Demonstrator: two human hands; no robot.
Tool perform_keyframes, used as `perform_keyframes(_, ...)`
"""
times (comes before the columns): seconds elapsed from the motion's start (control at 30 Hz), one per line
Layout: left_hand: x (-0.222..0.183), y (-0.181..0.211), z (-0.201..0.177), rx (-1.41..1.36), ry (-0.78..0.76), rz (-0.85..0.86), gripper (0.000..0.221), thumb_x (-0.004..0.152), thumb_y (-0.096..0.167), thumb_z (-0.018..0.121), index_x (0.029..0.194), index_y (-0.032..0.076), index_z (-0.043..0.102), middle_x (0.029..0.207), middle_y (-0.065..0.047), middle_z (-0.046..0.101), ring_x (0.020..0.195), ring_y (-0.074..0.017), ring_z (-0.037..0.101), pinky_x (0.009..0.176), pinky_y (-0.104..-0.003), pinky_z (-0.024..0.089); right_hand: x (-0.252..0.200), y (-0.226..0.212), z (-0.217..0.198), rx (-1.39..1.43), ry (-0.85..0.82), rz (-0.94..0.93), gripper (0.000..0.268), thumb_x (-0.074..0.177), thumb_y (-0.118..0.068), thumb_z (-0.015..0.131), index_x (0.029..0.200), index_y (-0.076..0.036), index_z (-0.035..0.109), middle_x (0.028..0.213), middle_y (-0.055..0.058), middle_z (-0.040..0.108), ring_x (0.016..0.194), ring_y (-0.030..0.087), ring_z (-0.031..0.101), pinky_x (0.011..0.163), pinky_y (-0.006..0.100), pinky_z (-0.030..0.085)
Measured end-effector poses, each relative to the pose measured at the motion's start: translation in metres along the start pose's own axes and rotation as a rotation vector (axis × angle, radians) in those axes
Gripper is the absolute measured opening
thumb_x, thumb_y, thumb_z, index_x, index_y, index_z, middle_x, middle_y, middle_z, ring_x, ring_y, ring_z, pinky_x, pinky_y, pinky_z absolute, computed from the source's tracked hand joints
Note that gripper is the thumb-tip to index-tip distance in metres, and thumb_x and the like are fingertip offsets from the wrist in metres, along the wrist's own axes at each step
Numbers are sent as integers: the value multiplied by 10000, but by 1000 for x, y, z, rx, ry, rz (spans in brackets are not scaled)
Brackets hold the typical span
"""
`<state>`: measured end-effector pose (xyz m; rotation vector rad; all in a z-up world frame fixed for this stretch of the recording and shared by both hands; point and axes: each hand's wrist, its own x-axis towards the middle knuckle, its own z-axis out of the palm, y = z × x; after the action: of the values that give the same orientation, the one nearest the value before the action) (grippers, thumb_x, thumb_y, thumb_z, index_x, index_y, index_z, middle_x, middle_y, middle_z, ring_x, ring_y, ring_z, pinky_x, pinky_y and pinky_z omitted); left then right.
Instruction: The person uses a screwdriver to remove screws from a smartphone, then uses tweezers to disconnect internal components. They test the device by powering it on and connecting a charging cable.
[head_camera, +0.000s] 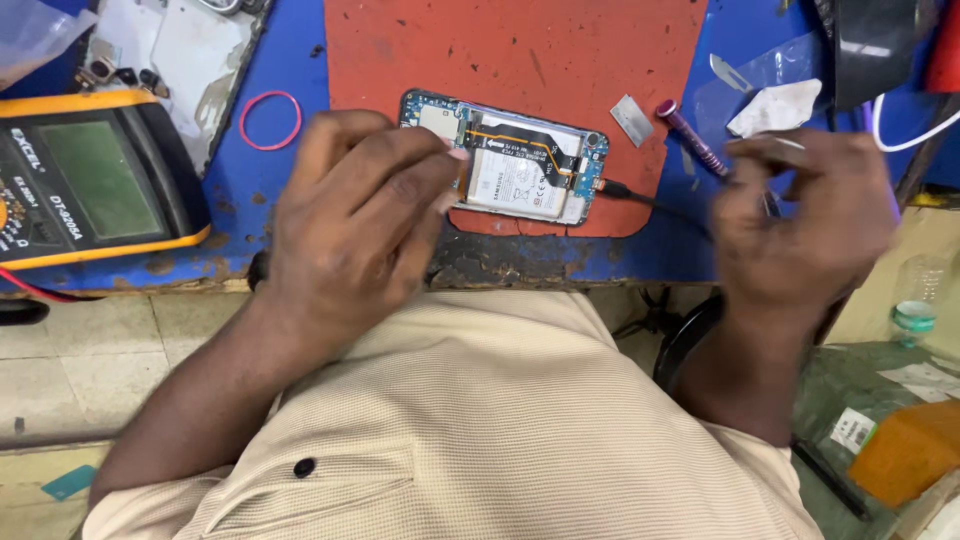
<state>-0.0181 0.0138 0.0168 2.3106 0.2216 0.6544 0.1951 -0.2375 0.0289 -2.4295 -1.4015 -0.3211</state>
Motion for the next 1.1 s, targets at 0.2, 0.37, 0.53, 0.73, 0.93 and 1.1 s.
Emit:
perform_keyframes(0.2, 13, 15, 7, -488, 2, -187, 323, 941, 201, 796, 1132, -18, 657, 1047, -117, 690, 938, -218, 671, 798, -341, 560, 22, -60, 16, -10, 72, -360, 213, 917, -50, 860, 1043, -74, 690, 940, 40, 667, 834, 256, 585, 676, 388, 480)
perform_keyframes(0.37, 8, 14, 11, -616, -82, -448, 197, 964, 190, 793, 1014, 18, 712, 842, -52, 733, 695, -102, 657, 622, -276, 538, 43, -89, 11, 55, 82, -384, 265, 927, -36, 936, 1057, -94, 713, 944, 20, 659, 863, 234, 570, 729, 367, 478)
perform_keyframes(0.53, 0, 7, 16, -675, 6, -362, 73, 999, 62, 750, 1030, 5, 715, 910, -46, 759, 812, -84, 740, 701, -239, 613, 46, -90, 9, 177, 33, -300, 251, 945, -154, 940, 1078, -81, 739, 992, 27, 685, 903, 240, 589, 717, 332, 488)
perform_keyframes(0.73, 2, 3, 17, -645, 11, -321, 55, 1013, 37, 722, 1064, 17, 730, 978, -69, 774, 848, -107, 749, 723, -248, 617, 45, -81, 7, 363, -68, -129, 227, 966, -213, 845, 1048, -34, 733, 965, 70, 729, 848, 259, 638, 742, 349, 517)
perform_keyframes(0.93, 11, -4, 3, -419, 67, -246, 80, 1095, 7, 696, 1172, 0, 718, 1004, -77, 762, 917, -137, 764, 799, -245, 604, 36, -41, 9, 789, -72, 333, 296, 1070, -269, 653, 1097, 24, 678, 928, 37, 706, 725, 80, 608, 649, 220, 486)
perform_keyframes(1.1, 21, -1, 4, -440, 57, -315, 63, 1022, -16, 704, 1084, -6, 708, 944, -102, 737, 820, -181, 722, 725, -301, 559, 11, 1, 7, 650, -58, 305, 255, 1163, -180, 686, 1162, 75, 677, 962, 79, 661, 749, 95, 577, 661, 212, 461)
